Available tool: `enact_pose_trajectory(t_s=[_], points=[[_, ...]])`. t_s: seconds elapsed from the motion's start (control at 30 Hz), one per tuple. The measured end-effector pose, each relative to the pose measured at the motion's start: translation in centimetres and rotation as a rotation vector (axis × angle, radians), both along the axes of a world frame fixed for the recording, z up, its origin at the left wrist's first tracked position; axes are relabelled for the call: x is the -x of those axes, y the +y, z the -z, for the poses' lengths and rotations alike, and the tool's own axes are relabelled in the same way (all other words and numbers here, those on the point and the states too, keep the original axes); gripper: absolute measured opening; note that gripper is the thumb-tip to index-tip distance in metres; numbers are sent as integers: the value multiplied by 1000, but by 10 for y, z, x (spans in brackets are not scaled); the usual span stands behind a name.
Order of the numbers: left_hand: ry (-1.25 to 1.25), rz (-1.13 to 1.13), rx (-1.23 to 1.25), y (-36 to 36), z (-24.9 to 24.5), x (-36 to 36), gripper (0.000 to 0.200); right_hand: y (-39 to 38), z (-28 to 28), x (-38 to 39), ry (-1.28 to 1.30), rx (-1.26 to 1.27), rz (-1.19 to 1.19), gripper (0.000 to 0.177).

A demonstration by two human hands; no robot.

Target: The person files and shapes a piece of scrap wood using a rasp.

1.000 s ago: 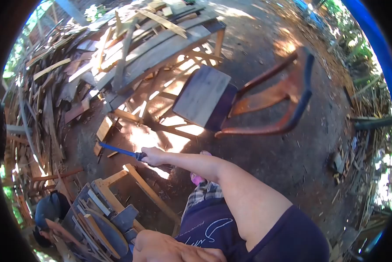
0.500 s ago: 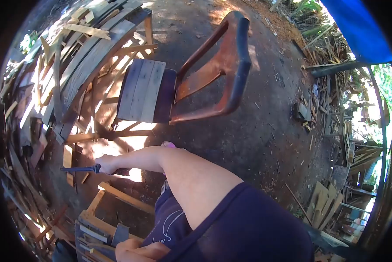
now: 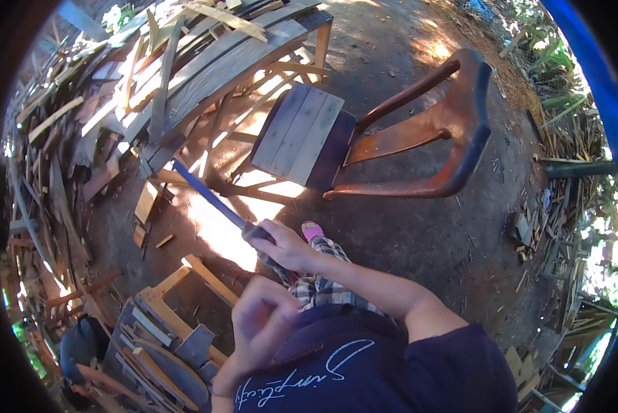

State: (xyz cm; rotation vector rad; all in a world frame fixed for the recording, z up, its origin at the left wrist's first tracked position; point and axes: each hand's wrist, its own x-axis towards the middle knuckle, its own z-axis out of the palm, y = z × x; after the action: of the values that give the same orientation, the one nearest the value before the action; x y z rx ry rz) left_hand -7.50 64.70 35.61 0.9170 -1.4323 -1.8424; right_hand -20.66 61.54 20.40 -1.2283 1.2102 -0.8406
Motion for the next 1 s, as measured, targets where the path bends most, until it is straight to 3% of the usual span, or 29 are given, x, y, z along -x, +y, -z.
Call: enact_pose_trajectory(t_s=[0.03, 0.1, 0.17, 0.3, 0.37, 0.43, 0.5, 0.57, 0.63, 0.7, 0.77, 0.83, 0.87, 0.9, 0.93, 1.0], points=[[-68, -271, -146, 19, 25, 0, 18, 11, -5, 6, 0, 11, 15, 17], [-217, -490, -221, 39, 77, -3, 50, 36, -21, 13, 5, 30, 131, 18], [-6, -438, -358, 45, 96, -2, 54, 61, -28, 8, -364, -220, 220, 23], [23, -228, -361, 80, 124, -11, 48, 119, -14, 1, 68, 110, 173, 25], [-177, -54, -314, 92, 127, -11, 37, 144, -13, 12, 114, 128, 184, 24], [-234, -29, -269, 110, 131, -8, 31, 168, -16, 32, 154, 150, 200, 25], [-323, -30, -183, 128, 135, 0, 21, 195, -35, 63, -38, -71, 192, 28], [-405, -14, -179, 143, 140, 8, 16, 217, -70, 104, -6, 24, 374, 27], [-580, -128, -242, 161, 167, 2, 14, 234, -121, 156, -239, 76, 699, 21], [-693, -40, -119, 178, 200, -15, 14, 259, -149, 204, -211, 563, 761, 24], [-700, -105, -291, 198, 227, -23, 13, 280, -171, 225, -372, 776, 900, 22], [-711, -85, -271, 218, 264, -39, 12, 299, -178, 240, -349, 909, 1125, 32], [-712, -53, -264, 209, 275, -20, 12, 307, -176, 264, -330, 914, 1153, 32], [-753, -3, -235, 205, 283, -5, 12, 314, -174, 289, -471, 949, 1114, 21], [-789, 41, -207, 207, 290, 10, 12, 322, -171, 315, -610, 984, 1062, 29], [-852, 119, -154, 204, 307, 50, 12, 348, -169, 368, -615, 888, 1016, 30]])
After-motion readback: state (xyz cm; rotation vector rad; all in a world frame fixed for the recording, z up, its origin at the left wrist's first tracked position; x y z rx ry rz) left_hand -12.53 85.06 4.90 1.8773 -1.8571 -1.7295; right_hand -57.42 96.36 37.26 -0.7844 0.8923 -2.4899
